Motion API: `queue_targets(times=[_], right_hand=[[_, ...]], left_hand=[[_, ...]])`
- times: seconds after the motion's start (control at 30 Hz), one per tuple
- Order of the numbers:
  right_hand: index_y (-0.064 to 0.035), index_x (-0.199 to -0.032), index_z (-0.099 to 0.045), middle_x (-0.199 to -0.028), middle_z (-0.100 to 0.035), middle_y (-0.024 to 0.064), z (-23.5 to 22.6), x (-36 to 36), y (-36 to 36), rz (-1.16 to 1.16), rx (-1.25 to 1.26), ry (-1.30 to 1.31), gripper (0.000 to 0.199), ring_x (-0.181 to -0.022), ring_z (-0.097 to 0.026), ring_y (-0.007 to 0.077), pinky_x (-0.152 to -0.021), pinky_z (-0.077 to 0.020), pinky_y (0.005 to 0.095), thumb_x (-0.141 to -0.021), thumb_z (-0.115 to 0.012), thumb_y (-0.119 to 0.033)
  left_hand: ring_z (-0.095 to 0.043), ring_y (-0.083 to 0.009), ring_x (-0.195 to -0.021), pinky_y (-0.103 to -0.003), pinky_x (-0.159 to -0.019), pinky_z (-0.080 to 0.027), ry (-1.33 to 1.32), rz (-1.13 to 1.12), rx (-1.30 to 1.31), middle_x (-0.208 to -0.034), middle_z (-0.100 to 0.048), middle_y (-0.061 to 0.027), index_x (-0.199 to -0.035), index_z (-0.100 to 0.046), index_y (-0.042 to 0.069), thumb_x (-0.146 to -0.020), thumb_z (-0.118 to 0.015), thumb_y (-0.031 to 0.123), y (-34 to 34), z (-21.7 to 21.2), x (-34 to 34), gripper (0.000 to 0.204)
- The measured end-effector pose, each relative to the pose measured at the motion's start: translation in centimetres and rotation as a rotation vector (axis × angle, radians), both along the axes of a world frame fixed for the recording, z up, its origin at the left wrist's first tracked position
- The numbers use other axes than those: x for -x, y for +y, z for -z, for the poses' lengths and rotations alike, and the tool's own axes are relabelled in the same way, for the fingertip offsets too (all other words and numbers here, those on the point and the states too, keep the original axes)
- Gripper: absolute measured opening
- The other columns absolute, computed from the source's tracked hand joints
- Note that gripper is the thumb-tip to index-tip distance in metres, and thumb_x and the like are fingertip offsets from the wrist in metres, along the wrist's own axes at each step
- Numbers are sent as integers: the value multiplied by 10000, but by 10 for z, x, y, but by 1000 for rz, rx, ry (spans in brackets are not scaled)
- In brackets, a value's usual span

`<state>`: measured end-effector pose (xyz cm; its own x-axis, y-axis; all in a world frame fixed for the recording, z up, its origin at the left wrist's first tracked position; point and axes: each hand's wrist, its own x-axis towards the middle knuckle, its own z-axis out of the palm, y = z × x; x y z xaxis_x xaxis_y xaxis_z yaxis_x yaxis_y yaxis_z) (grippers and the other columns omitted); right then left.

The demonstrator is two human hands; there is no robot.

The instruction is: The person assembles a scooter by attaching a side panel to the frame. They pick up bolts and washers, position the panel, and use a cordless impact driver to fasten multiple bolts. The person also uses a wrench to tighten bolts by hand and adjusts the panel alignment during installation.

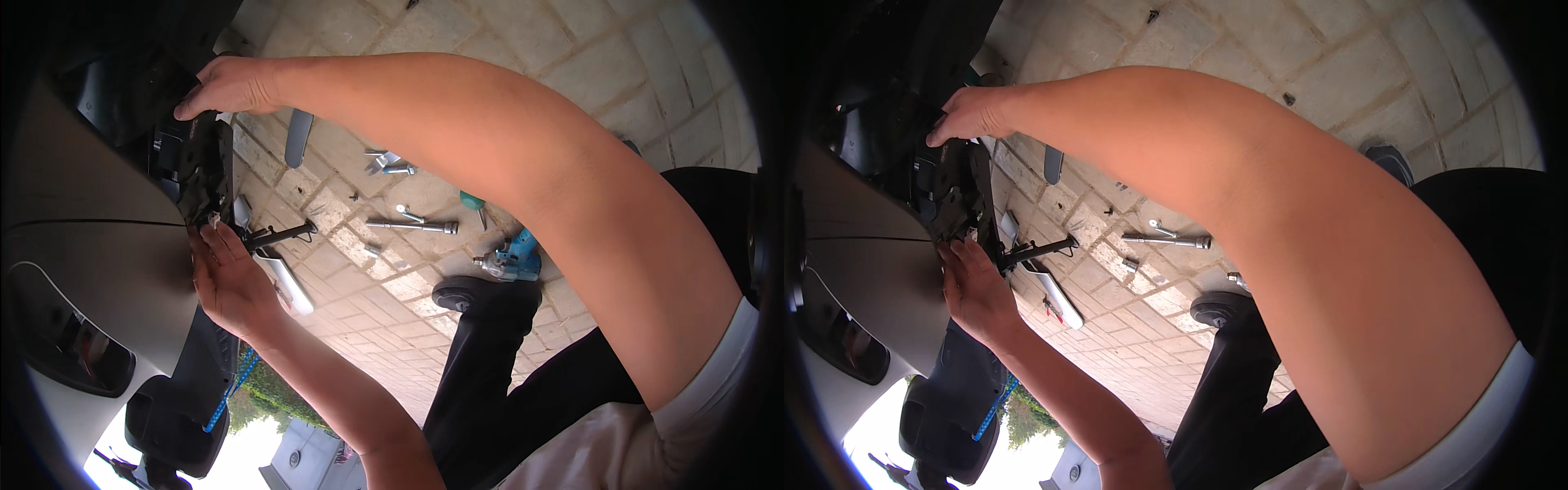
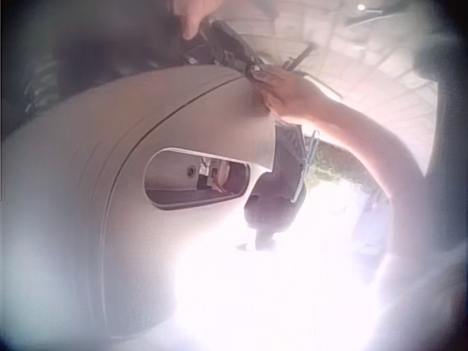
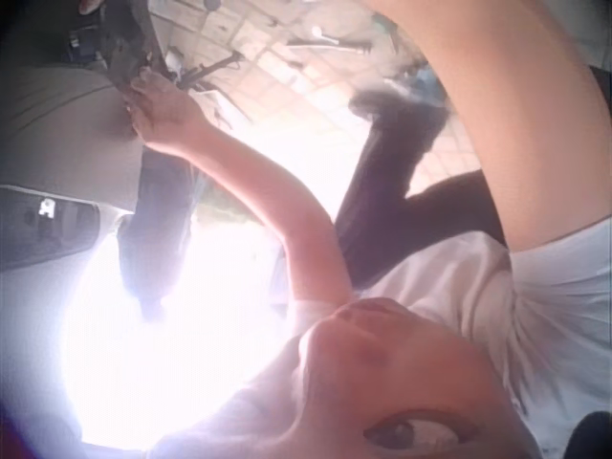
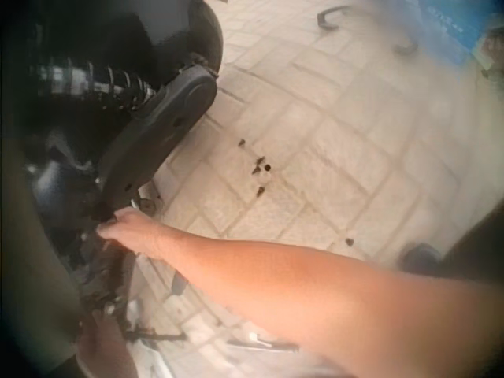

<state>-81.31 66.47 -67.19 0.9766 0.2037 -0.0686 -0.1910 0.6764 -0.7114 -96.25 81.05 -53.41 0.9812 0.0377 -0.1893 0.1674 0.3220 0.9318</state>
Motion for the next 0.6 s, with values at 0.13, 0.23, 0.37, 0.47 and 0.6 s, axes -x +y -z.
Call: queue_targets(times=[0.13, 0.23, 0.37, 0.47, 0.6], right_hand=[[-42, -1085, -713, -1079, -696, 134, 0, 10, 1, 37, 109, -131, 424, -1044, -623, 247, -903, -484, 342, -831, -699, -381], [-35, -1054, -709, -1006, -705, 134, 0, 8, 5, 34, 80, -118, 415, -980, -637, 259, -860, -486, 344, -851, -687, -397], [-23, -1090, -702, -1074, -703, 131, 7, -5, 4, 18, 102, -189, 446, -1051, -638, 263, -899, -487, 350, -807, -718, -367], [-44, -1087, -706, -1058, -707, 120, 11, -3, 5, 22, 85, -229, 428, -1029, -643, 266, -890, -489, 344, -816, -708, -376], [-59, -1084, -709, -1037, -709, 117, 3, 3, 16, 9, 113, -215, 419, -999, -646, 272, -872, -491, 347, -825, -696, -388]], left_hand=[[-537, -219, -1008, -340, -887, -443, 47, -443, -63, -1098, -574, -117, -1110, -544, -25, -978, -452, 140, -7, 2, 5, 230], [-521, -220, -1052, -330, -942, -418, 80, -174, -136, -1100, -559, -118, -1112, -531, -33, -934, -448, 76, -2, -5, 1, 224], [-503, -254, -1051, -362, -972, -405, 180, -256, 149, -1037, -534, -122, -1067, -521, -37, -841, -524, -47, 2, -11, 4, 226], [-503, -257, -1049, -367, -975, -404, 211, -297, 226, -1028, -533, -123, -1057, -521, -38, -830, -533, -60, -3, -12, 4, 228], [-510, -246, -1046, -358, -968, -408, 192, -283, 98, -1040, -545, -123, -1059, -527, -37, -854, -514, -24, -10, -13, 3, 205]])
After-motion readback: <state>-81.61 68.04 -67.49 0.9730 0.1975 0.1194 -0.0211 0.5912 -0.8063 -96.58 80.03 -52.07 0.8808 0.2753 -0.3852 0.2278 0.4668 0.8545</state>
